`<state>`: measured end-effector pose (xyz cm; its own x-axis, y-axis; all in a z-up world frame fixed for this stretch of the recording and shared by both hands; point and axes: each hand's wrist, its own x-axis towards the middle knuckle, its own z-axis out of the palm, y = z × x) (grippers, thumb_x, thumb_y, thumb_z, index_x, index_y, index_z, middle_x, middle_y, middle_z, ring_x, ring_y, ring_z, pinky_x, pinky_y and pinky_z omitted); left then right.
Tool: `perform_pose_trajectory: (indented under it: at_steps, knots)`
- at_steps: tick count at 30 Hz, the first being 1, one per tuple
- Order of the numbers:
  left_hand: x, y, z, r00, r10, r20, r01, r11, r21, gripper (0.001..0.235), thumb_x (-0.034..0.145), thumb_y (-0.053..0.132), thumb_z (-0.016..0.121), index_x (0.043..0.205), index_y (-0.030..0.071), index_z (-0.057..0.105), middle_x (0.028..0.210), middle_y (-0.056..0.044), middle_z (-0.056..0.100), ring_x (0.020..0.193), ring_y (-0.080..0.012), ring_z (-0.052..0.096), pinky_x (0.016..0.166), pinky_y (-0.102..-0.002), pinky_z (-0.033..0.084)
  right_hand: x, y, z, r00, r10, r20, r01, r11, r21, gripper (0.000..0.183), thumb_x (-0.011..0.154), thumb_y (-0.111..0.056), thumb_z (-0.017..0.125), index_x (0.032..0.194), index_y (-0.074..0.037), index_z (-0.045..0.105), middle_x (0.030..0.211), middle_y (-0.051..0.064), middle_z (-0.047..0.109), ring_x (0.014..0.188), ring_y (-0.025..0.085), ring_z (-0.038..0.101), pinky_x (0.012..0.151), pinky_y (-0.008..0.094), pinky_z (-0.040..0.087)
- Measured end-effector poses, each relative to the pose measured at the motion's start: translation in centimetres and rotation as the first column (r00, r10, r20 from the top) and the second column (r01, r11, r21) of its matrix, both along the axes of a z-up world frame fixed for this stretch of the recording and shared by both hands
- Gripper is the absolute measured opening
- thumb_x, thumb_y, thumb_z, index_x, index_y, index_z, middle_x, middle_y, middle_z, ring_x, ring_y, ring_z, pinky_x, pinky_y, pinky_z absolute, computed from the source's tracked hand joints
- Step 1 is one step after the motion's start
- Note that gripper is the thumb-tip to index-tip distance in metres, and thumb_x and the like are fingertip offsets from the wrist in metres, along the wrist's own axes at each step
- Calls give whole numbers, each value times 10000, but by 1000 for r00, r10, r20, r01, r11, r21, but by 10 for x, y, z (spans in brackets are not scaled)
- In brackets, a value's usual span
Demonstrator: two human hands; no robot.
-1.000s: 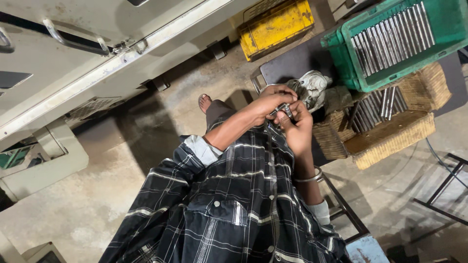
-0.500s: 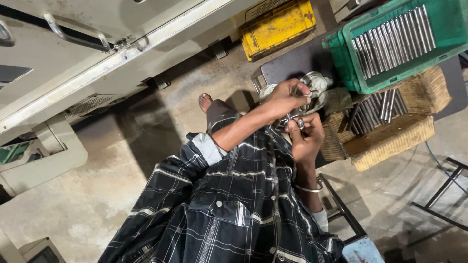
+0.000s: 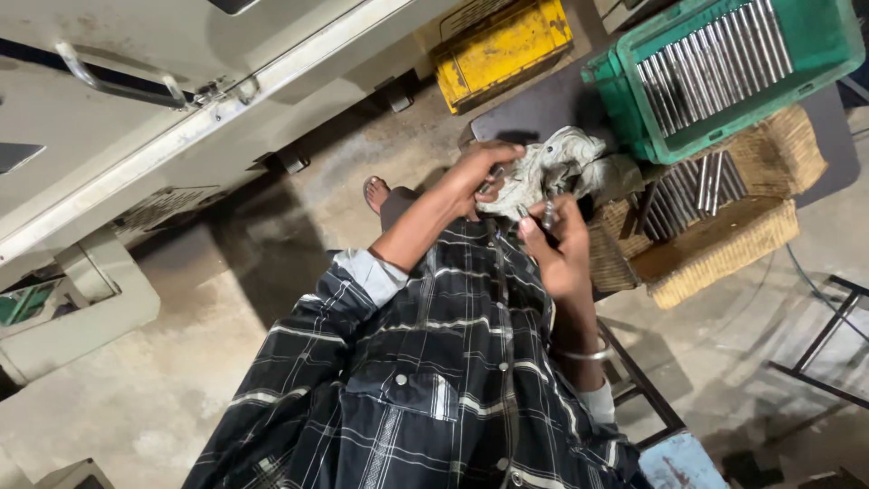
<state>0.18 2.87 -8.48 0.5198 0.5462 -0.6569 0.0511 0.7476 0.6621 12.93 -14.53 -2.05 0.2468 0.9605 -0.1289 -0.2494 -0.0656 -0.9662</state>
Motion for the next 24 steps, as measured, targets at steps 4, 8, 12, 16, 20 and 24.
perform_pose_trajectory:
  at_steps: [4,8,12,16,20,24]
  knots:
    - [11,-14,11,996,-90,-15,91,989,117,361,910,246,689,1154,-19,687,738,-56,656,481,-104,583,351,-258,349,-1,16,-16,999,49,-23,-49,999,-4,156,1022,-94,670,1102,-30,552,865,36,646,710,65,555,626,213,447]
    - [13,-16,28,995,-95,-24,98,979,180,376,908,273,720,1152,-11,696,731,-54,654,448,-89,532,332,-237,325,-4,19,-20,998,19,-64,-18,1000,15,102,1028,-86,658,1068,-19,591,836,55,667,682,69,563,625,216,455]
    - [10,-20,37,992,-125,-32,129,979,159,382,902,302,707,1133,-1,683,665,-56,643,412,-93,534,307,-236,308,-8,20,-22,998,12,-57,-11,1000,18,81,1053,-79,632,1016,-13,603,818,68,682,661,73,563,627,217,463]
    - [13,-20,48,986,-167,2,164,969,182,351,933,275,712,1114,-23,677,693,-42,656,452,-76,555,327,-231,338,-7,25,-23,999,32,-28,-31,999,19,94,1061,-91,608,997,-23,610,793,59,684,640,64,556,604,214,449]
    - [12,-24,48,985,-169,35,161,973,164,289,943,198,690,1105,-36,641,702,-81,673,437,-128,587,335,-267,430,-13,25,-24,999,29,17,-29,1000,0,75,1061,-78,590,998,-42,573,797,33,663,644,50,519,598,207,419]
    - [11,-30,22,994,-107,32,100,978,184,266,953,174,689,1106,-34,625,749,-98,673,489,-133,602,366,-272,449,-16,27,-29,999,10,39,-10,1000,5,87,1063,-40,592,996,-44,535,805,16,629,677,45,496,625,201,404]
